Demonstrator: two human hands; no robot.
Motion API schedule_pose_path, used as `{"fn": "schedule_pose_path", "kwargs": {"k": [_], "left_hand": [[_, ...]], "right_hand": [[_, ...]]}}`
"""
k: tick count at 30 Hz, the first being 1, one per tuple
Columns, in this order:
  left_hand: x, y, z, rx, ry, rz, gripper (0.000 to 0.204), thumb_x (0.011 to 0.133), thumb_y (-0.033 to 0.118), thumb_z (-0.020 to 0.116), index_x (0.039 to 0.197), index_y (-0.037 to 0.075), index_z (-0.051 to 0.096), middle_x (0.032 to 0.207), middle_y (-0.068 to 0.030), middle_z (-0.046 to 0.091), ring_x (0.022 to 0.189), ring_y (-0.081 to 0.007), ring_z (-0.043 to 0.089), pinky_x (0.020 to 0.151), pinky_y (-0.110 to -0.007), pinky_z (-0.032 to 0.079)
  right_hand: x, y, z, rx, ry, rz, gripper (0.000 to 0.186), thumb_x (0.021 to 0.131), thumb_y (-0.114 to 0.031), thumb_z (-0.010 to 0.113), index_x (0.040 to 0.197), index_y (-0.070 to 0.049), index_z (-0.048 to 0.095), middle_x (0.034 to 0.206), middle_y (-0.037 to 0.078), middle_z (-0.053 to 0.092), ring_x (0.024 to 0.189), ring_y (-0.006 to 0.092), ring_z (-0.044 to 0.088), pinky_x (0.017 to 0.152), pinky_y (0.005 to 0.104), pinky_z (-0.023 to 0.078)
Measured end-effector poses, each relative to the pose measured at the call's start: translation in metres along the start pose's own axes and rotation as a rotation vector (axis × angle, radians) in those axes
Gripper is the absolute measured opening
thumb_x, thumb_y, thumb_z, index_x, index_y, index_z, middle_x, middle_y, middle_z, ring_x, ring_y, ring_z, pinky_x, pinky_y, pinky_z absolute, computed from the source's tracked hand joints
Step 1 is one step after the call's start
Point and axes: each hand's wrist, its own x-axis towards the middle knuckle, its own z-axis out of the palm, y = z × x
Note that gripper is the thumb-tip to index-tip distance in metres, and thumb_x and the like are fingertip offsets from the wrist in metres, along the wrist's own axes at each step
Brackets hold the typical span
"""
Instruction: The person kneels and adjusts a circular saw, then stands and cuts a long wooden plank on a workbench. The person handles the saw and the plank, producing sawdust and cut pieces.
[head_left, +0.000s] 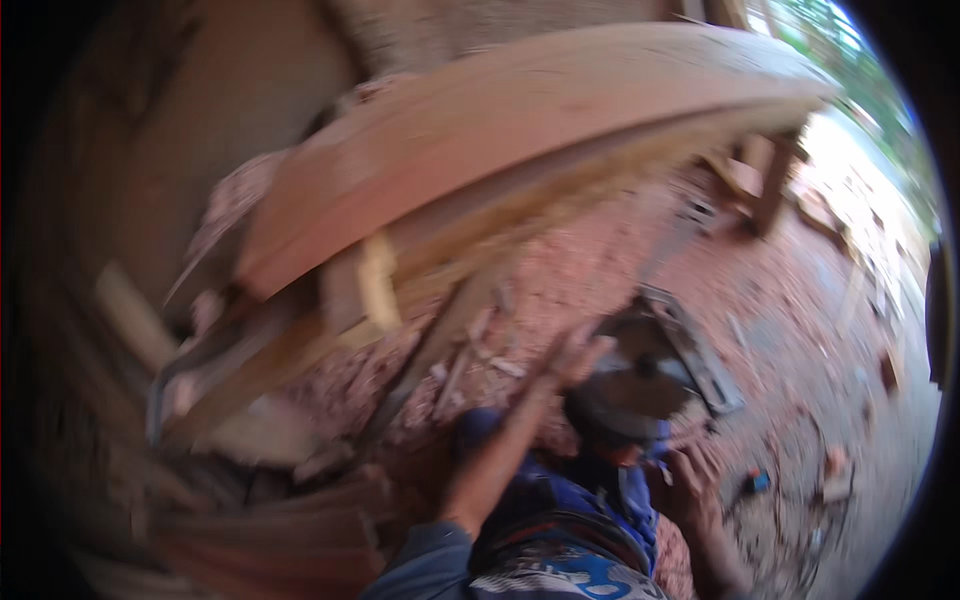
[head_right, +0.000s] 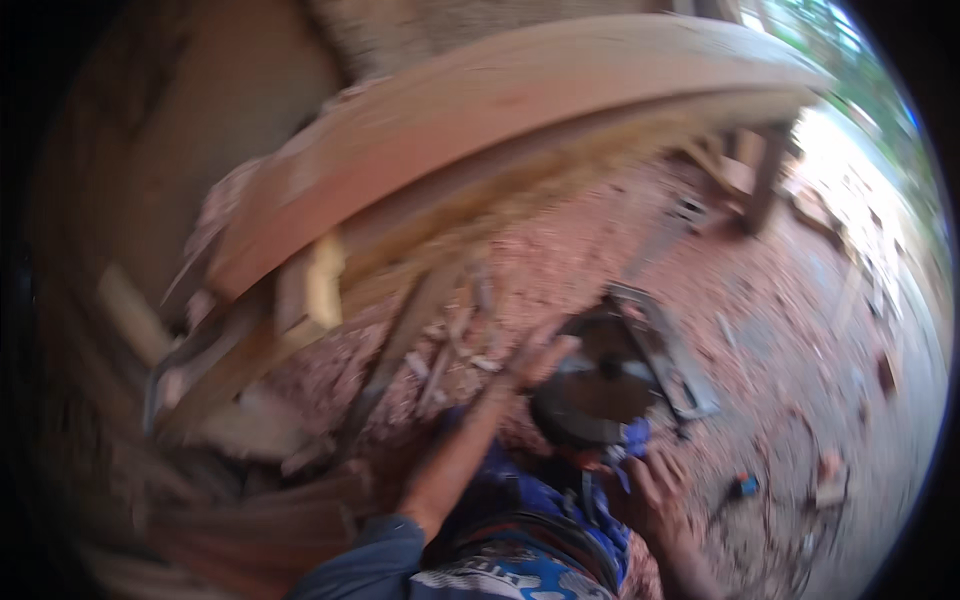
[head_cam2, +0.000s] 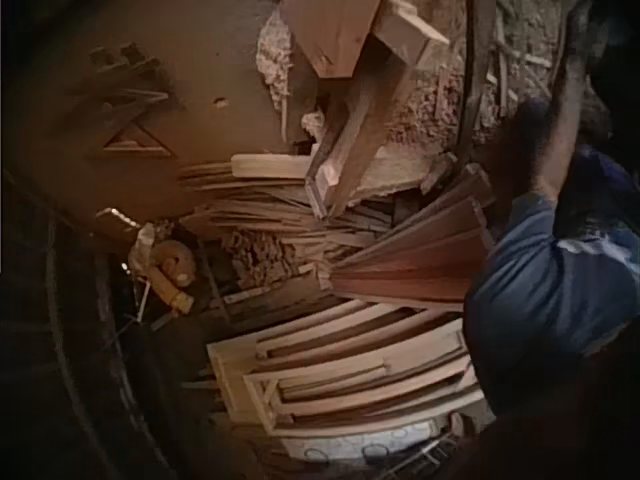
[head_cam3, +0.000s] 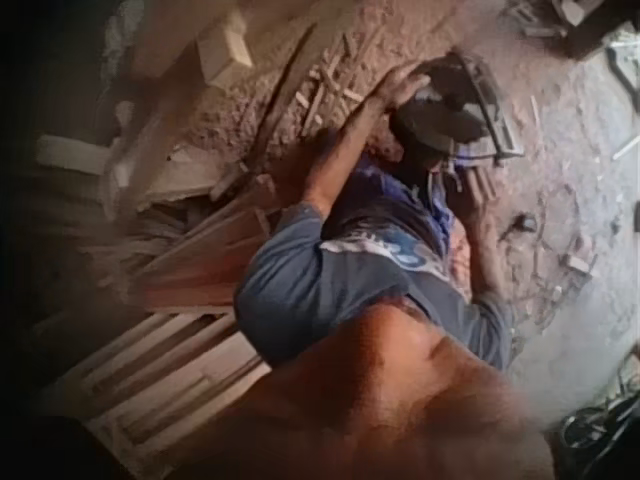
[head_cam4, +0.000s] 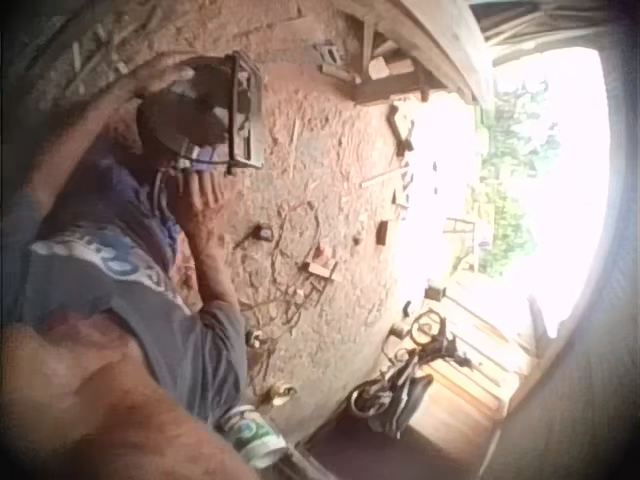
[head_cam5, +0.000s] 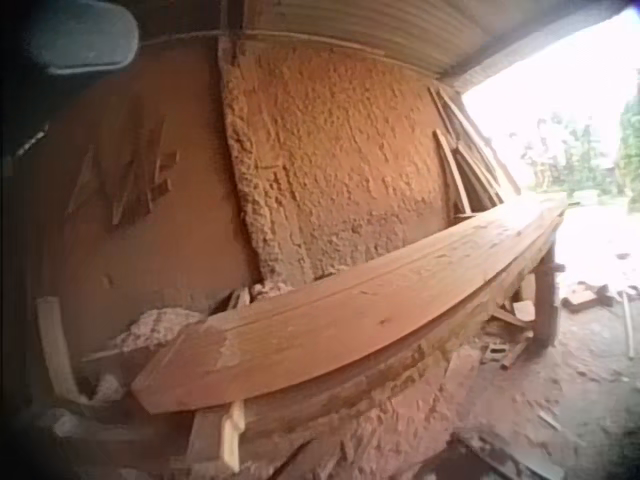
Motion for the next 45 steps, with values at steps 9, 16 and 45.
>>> {"fn": "schedule_pose_path", "kwargs": {"k": [9, 16, 45], "left_hand": [[0.005, -0.035, 0.044, -0.271, 0.201, 0.112, 0.036, 0.094, 0.014, 0.059, 0.127, 0.000, 0.060, 0.105, -0.0056, 0.065, 0.095, -0.0127, 0.059, 0.084, -0.032, 0.051], [0.018, -0.044, 0.060, -0.284, 0.256, 0.080, 0.028, 0.092, 0.011, 0.061, 0.118, 0.001, 0.061, 0.094, -0.0040, 0.058, 0.085, -0.0105, 0.055, 0.073, -0.031, 0.050], [0.023, -0.027, 0.056, -0.237, 0.242, 0.002, 0.055, 0.088, 0.021, 0.064, 0.133, -0.009, 0.052, 0.101, -0.0226, 0.066, 0.094, -0.0284, 0.066, 0.084, -0.039, 0.054]], "right_hand": [[-0.051, 0.001, 0.050, -0.105, 0.041, 0.607, 0.034, 0.107, -0.033, 0.047, 0.098, -0.002, 0.057, 0.080, 0.025, 0.057, 0.080, 0.0500, 0.058, 0.064, 0.0544, 0.041], [-0.056, 0.025, 0.051, 0.963, 0.225, 1.154, 0.039, 0.107, -0.036, 0.045, 0.094, -0.002, 0.058, 0.065, 0.005, 0.051, 0.056, 0.0237, 0.051, 0.058, 0.0408, 0.047], [-0.123, 0.129, 0.114, 0.027, 0.166, 0.458, 0.024, 0.103, -0.029, 0.054, 0.115, -0.014, 0.068, 0.096, 0.009, 0.069, 0.069, 0.0170, 0.062, 0.056, 0.0383, 0.048]]}}
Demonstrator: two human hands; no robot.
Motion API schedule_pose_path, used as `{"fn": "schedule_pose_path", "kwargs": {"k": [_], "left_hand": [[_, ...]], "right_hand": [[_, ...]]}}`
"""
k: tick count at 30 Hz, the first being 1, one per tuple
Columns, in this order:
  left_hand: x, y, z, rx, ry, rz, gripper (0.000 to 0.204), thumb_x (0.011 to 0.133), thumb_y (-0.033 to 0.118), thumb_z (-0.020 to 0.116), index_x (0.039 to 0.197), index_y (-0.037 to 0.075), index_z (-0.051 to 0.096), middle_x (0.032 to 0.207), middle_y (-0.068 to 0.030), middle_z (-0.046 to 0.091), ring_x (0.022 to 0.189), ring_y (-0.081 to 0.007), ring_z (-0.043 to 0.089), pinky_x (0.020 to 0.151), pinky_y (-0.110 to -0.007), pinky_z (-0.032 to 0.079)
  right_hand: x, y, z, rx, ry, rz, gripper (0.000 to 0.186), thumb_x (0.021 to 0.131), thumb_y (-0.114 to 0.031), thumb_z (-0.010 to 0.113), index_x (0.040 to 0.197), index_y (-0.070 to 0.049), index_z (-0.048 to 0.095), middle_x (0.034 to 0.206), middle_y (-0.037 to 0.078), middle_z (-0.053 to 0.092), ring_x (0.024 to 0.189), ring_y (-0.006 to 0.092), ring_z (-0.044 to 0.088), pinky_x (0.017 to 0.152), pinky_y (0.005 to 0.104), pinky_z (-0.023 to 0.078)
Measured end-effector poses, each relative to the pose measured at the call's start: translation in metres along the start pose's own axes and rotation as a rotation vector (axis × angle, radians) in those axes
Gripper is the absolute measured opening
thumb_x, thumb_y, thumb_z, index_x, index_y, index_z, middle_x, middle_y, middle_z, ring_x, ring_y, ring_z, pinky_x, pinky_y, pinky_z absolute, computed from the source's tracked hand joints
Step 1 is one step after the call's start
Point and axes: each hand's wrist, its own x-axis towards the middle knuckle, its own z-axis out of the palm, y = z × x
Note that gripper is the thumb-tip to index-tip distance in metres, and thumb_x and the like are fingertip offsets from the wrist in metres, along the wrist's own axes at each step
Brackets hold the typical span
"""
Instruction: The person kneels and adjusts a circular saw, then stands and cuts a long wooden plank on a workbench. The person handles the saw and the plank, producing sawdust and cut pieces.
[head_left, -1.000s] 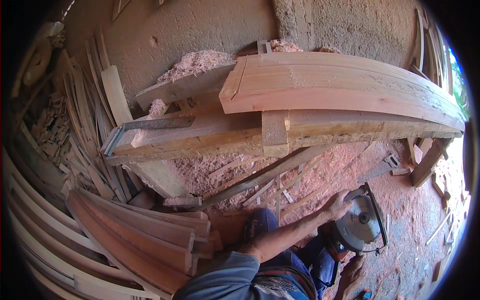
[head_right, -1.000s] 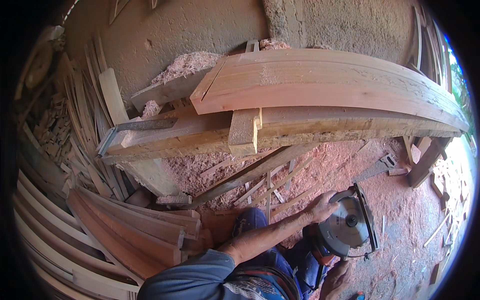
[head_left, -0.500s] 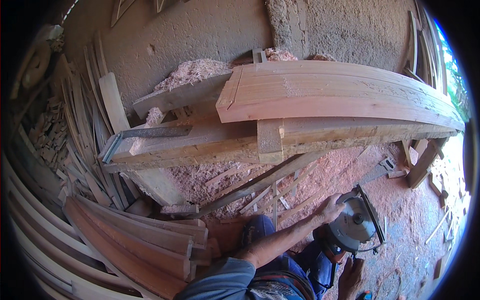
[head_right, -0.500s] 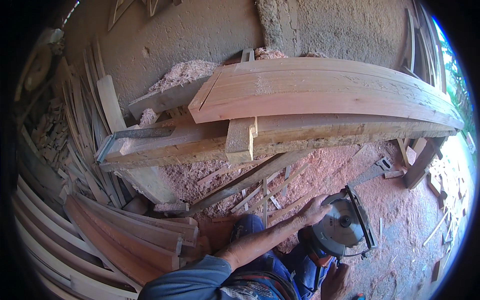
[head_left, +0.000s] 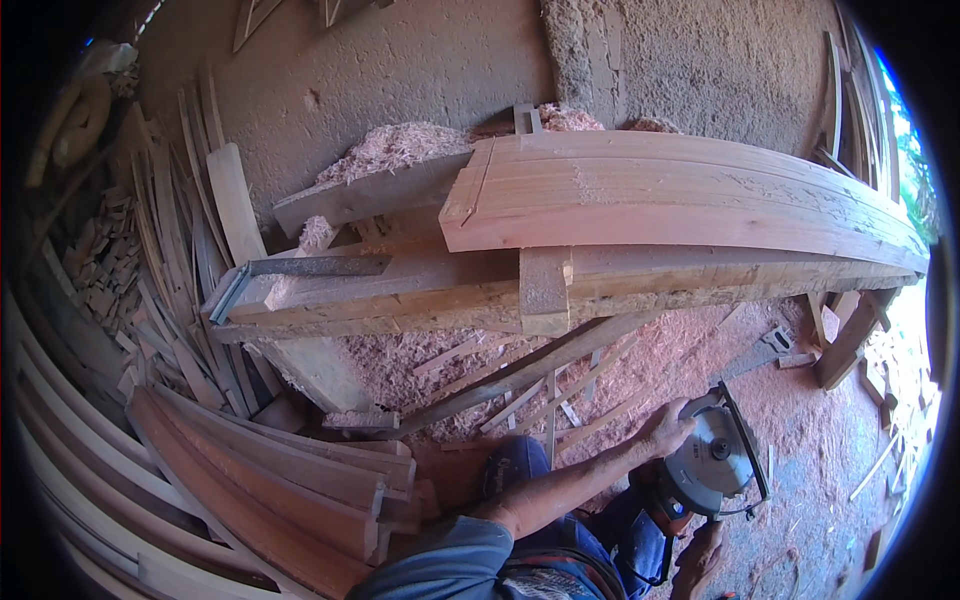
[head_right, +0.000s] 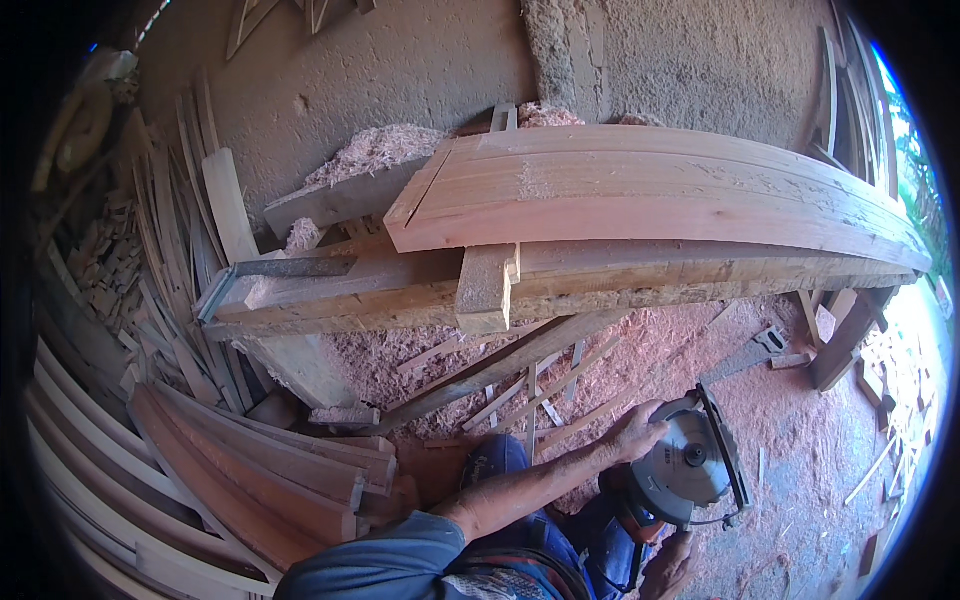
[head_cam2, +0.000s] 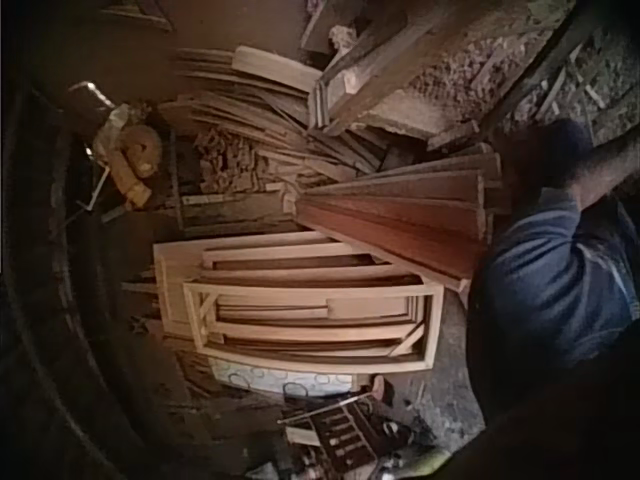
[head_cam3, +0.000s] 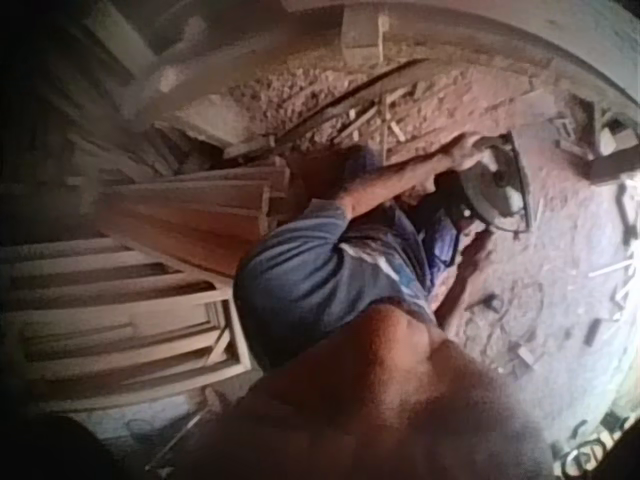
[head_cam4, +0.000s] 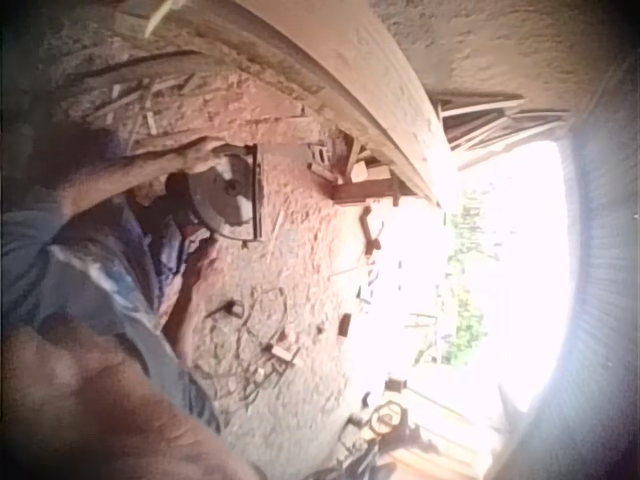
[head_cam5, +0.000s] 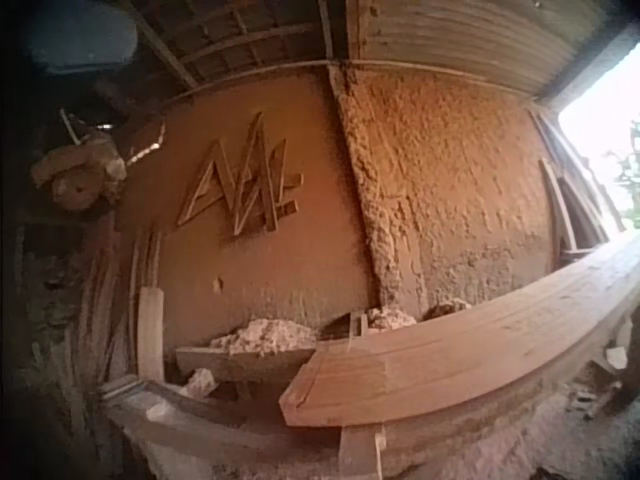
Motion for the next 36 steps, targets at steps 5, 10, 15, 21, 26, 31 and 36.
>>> {"fn": "schedule_pose_path", "kwargs": {"k": [5, 10, 15, 21, 26, 31, 36], "left_hand": [[-0.003, -0.004, 0.003, -0.043, 0.029, 0.043, 0.028, 0.091, 0.015, 0.058, 0.115, 0.000, 0.061, 0.088, -0.0051, 0.063, 0.078, -0.0114, 0.058, 0.069, -0.031, 0.051], [-0.006, 0.002, -0.003, 0.005, 0.026, 0.009, 0.030, 0.091, 0.015, 0.059, 0.117, 0.000, 0.061, 0.087, -0.0047, 0.062, 0.077, -0.0108, 0.057, 0.067, -0.031, 0.050], [-0.011, 0.013, -0.010, 0.003, 0.031, -0.001, 0.031, 0.091, 0.015, 0.060, 0.118, 0.001, 0.061, 0.086, -0.0048, 0.062, 0.075, -0.0106, 0.057, 0.067, -0.030, 0.050], [-0.010, 0.010, -0.009, -0.035, 0.009, 0.012, 0.032, 0.092, 0.015, 0.061, 0.120, 0.000, 0.060, 0.087, -0.0038, 0.062, 0.077, -0.0103, 0.056, 0.068, -0.030, 0.050], [-0.006, -0.007, -0.008, 0.000, 0.042, 0.054, 0.033, 0.093, 0.015, 0.062, 0.122, 0.000, 0.060, 0.086, -0.0028, 0.061, 0.076, -0.0084, 0.054, 0.067, -0.030, 0.050], [-0.007, 0.003, -0.004, -0.061, 0.011, -0.013, 0.037, 0.090, 0.018, 0.063, 0.121, -0.001, 0.058, 0.090, -0.0103, 0.063, 0.082, -0.0156, 0.060, 0.070, -0.034, 0.052], [-0.005, -0.004, -0.004, -0.078, 0.007, -0.022, 0.038, 0.088, 0.018, 0.062, 0.121, -0.002, 0.058, 0.092, -0.0138, 0.064, 0.084, -0.0184, 0.062, 0.072, -0.036, 0.052]], "right_hand": [[0.014, -0.080, -0.032, 0.957, -0.107, 0.748, 0.024, 0.104, -0.032, 0.053, 0.113, -0.014, 0.065, 0.090, 0.005, 0.065, 0.064, 0.0137, 0.057, 0.052, 0.0349, 0.043], [0.022, -0.118, -0.045, 1.341, -0.139, 0.900, 0.024, 0.104, -0.034, 0.051, 0.110, -0.014, 0.063, 0.084, 0.001, 0.061, 0.060, 0.0104, 0.051, 0.048, 0.0315, 0.038], [0.024, -0.131, -0.048, 1.507, -0.147, 0.980, 0.024, 0.105, -0.036, 0.050, 0.108, -0.014, 0.061, 0.078, -0.003, 0.057, 0.056, 0.0071, 0.045, 0.044, 0.0281, 0.033], [0.040, -0.182, -0.067, 1.607, -0.084, 1.206, 0.029, 0.105, -0.037, 0.053, 0.110, -0.009, 0.059, 0.077, -0.004, 0.054, 0.051, 0.0028, 0.037, 0.040, 0.0180, 0.028], [0.042, -0.195, -0.069, 1.664, -0.023, 1.212, 0.025, 0.103, -0.031, 0.058, 0.113, -0.007, 0.057, 0.082, 0.000, 0.056, 0.050, 0.0022, 0.038, 0.040, 0.0158, 0.030], [0.040, -0.182, -0.063, 1.711, 0.030, 1.209, 0.025, 0.103, -0.029, 0.057, 0.115, -0.007, 0.056, 0.089, 0.002, 0.058, 0.050, 0.0019, 0.038, 0.038, 0.0151, 0.030], [0.035, -0.165, -0.056, 1.972, -0.192, 1.019, 0.022, 0.103, -0.027, 0.056, 0.113, -0.007, 0.056, 0.088, 0.003, 0.057, 0.050, 0.0017, 0.038, 0.037, 0.0138, 0.028]]}}
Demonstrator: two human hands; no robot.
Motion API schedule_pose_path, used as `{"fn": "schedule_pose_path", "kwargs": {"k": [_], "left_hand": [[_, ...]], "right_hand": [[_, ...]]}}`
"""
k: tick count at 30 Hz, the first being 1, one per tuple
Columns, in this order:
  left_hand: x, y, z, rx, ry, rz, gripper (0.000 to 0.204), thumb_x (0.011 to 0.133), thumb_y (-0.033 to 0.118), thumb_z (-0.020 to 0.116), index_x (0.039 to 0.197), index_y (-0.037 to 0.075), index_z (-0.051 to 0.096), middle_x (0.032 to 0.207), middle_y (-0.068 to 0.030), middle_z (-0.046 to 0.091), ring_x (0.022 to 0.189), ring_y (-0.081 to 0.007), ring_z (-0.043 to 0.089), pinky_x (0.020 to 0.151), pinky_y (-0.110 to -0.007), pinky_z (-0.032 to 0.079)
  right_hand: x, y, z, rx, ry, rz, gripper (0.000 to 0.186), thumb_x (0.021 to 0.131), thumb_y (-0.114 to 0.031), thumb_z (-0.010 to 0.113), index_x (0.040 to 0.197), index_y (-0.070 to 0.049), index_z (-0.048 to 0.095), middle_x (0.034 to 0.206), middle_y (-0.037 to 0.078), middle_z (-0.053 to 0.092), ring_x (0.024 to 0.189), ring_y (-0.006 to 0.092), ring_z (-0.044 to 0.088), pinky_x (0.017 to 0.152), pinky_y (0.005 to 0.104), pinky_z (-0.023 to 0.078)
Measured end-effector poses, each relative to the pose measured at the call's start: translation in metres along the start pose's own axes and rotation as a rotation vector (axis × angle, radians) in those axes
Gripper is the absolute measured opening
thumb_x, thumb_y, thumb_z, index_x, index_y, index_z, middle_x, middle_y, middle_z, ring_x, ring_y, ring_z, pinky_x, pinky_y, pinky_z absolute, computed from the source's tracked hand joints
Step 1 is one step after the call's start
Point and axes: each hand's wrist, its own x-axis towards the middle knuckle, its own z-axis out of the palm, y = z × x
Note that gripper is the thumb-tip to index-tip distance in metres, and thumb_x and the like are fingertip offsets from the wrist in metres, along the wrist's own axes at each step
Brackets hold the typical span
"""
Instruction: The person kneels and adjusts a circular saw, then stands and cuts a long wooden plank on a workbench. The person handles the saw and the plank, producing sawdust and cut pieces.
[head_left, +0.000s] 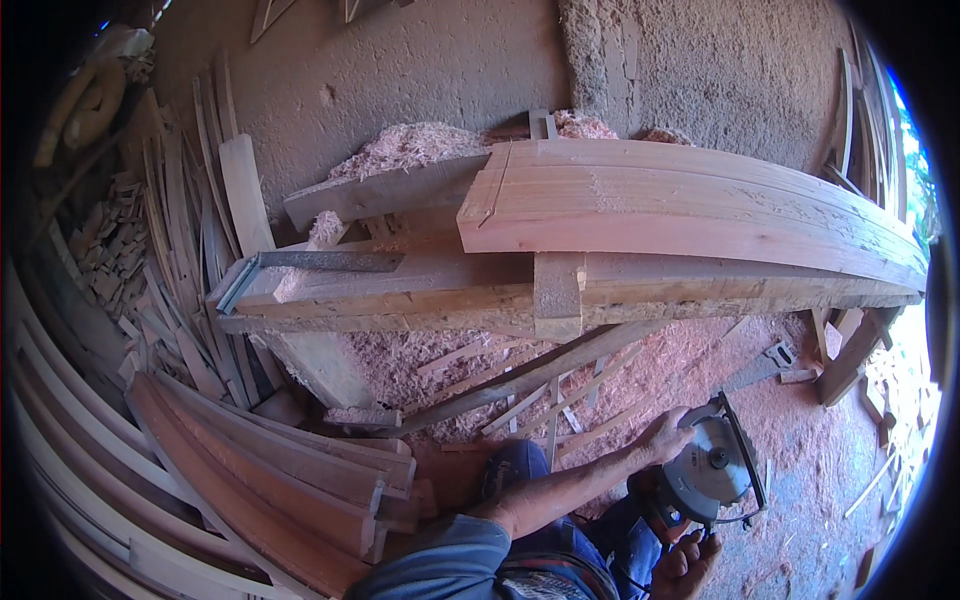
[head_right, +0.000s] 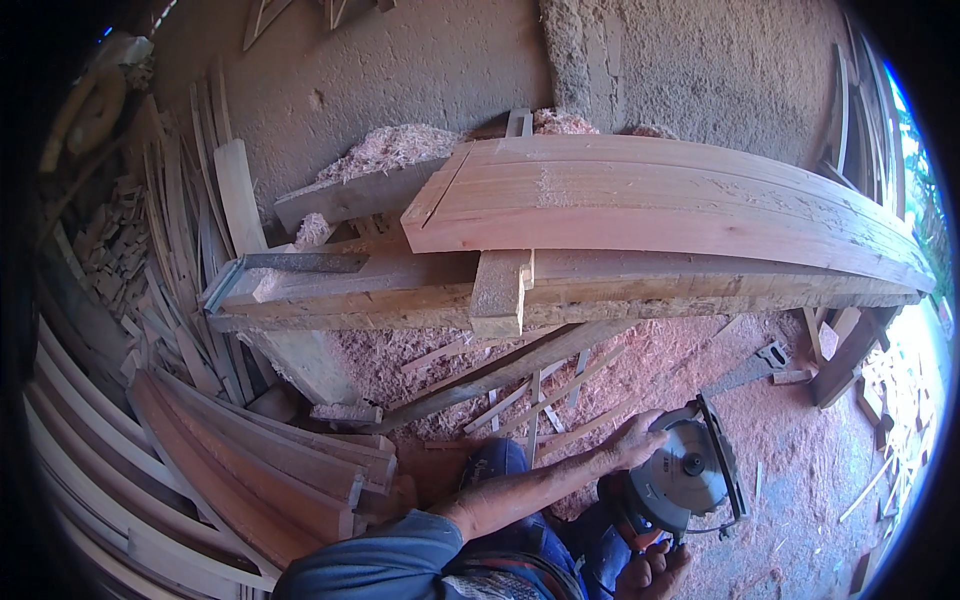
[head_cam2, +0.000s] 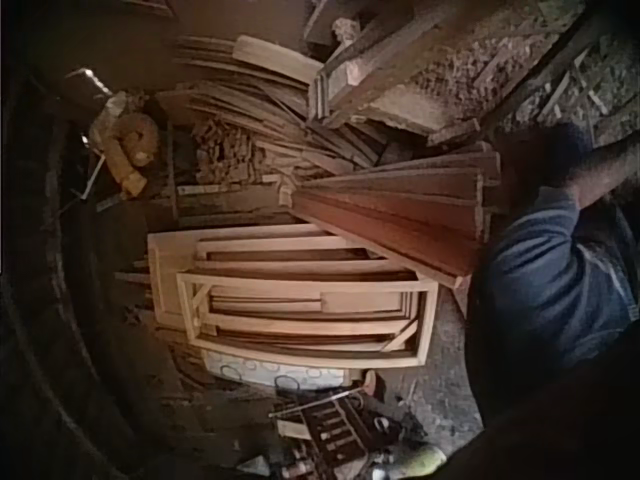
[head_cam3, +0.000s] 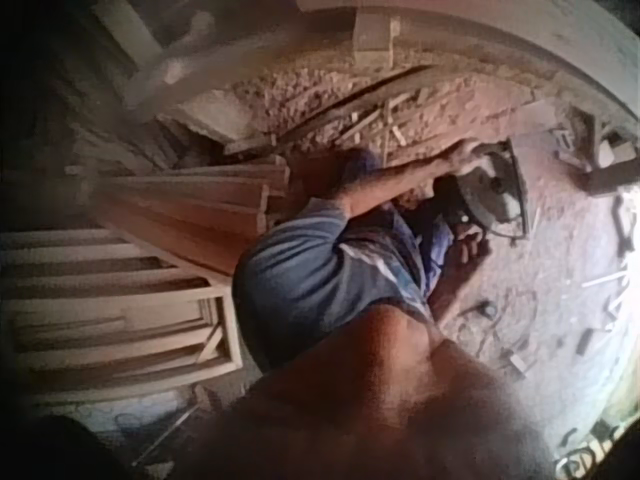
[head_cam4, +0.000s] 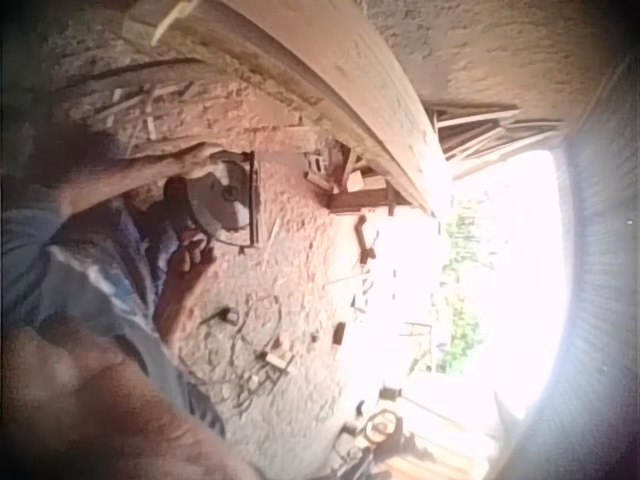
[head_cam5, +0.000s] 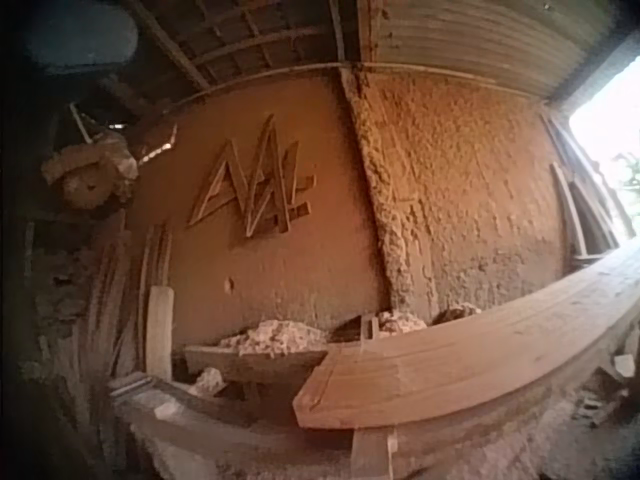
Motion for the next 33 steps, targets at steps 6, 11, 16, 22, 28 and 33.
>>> {"fn": "schedule_pose_path", "kwargs": {"k": [6, 11, 16, 22, 28, 33], "left_hand": [[-0.004, 0.010, 0.000, -0.016, -0.008, -0.021, 0.034, 0.088, 0.016, 0.061, 0.117, -0.001, 0.059, 0.085, -0.0110, 0.062, 0.077, -0.0172, 0.061, 0.069, -0.035, 0.051], [0.002, -0.004, 0.004, -0.043, 0.003, 0.039, 0.031, 0.087, 0.015, 0.060, 0.114, -0.001, 0.060, 0.083, -0.0097, 0.062, 0.077, -0.0167, 0.060, 0.068, -0.035, 0.051], [0.005, -0.011, 0.009, -0.083, -0.003, 0.023, 0.031, 0.088, 0.016, 0.060, 0.114, -0.001, 0.059, 0.085, -0.0118, 0.063, 0.078, -0.0184, 0.061, 0.070, -0.036, 0.052], [0.012, -0.025, 0.008, -0.074, -0.023, 0.034, 0.026, 0.092, 0.011, 0.060, 0.116, 0.001, 0.059, 0.089, -0.0034, 0.060, 0.079, -0.0097, 0.056, 0.068, -0.028, 0.050], [0.009, -0.027, 0.005, -0.045, -0.041, 0.003, 0.032, 0.091, 0.015, 0.061, 0.119, -0.001, 0.058, 0.089, -0.0082, 0.063, 0.080, -0.0147, 0.060, 0.071, -0.033, 0.051], [0.008, -0.060, 0.007, -0.016, 0.069, 0.123, 0.047, 0.091, 0.020, 0.062, 0.130, -0.005, 0.053, 0.097, -0.0167, 0.067, 0.090, -0.0211, 0.065, 0.080, -0.037, 0.054]], "right_hand": [[-0.011, 0.007, 0.030, 0.052, 0.209, -0.062, 0.022, 0.104, -0.027, 0.055, 0.112, -0.007, 0.054, 0.080, 0.000, 0.048, 0.049, 0.0020, 0.033, 0.037, 0.0161, 0.028], [-0.004, 0.006, 0.001, 0.144, 0.055, -0.058, 0.023, 0.103, -0.026, 0.059, 0.111, -0.007, 0.052, 0.080, 0.000, 0.046, 0.049, 0.0036, 0.034, 0.040, 0.0177, 0.032], [-0.016, 0.009, 0.032, 0.081, 0.156, -0.086, 0.024, 0.101, -0.023, 0.062, 0.113, -0.006, 0.049, 0.079, -0.002, 0.044, 0.048, 0.0057, 0.031, 0.043, 0.0194, 0.033], [0.004, -0.005, -0.021, 0.078, -0.003, -0.006, 0.022, 0.105, -0.023, 0.054, 0.118, -0.005, 0.050, 0.078, -0.002, 0.044, 0.049, 0.0060, 0.034, 0.043, 0.0199, 0.033], [-0.010, 0.000, 0.000, -0.056, -0.090, 0.037, 0.017, 0.106, -0.018, 0.049, 0.117, -0.007, 0.056, 0.084, -0.003, 0.054, 0.059, 0.0077, 0.046, 0.057, 0.0204, 0.046], [-0.030, 0.029, 0.008, -1.446, -0.243, -0.389, 0.027, 0.099, -0.023, 0.059, 0.122, -0.008, 0.063, 0.106, 0.007, 0.066, 0.089, 0.0262, 0.064, 0.083, 0.0372, 0.056]]}}
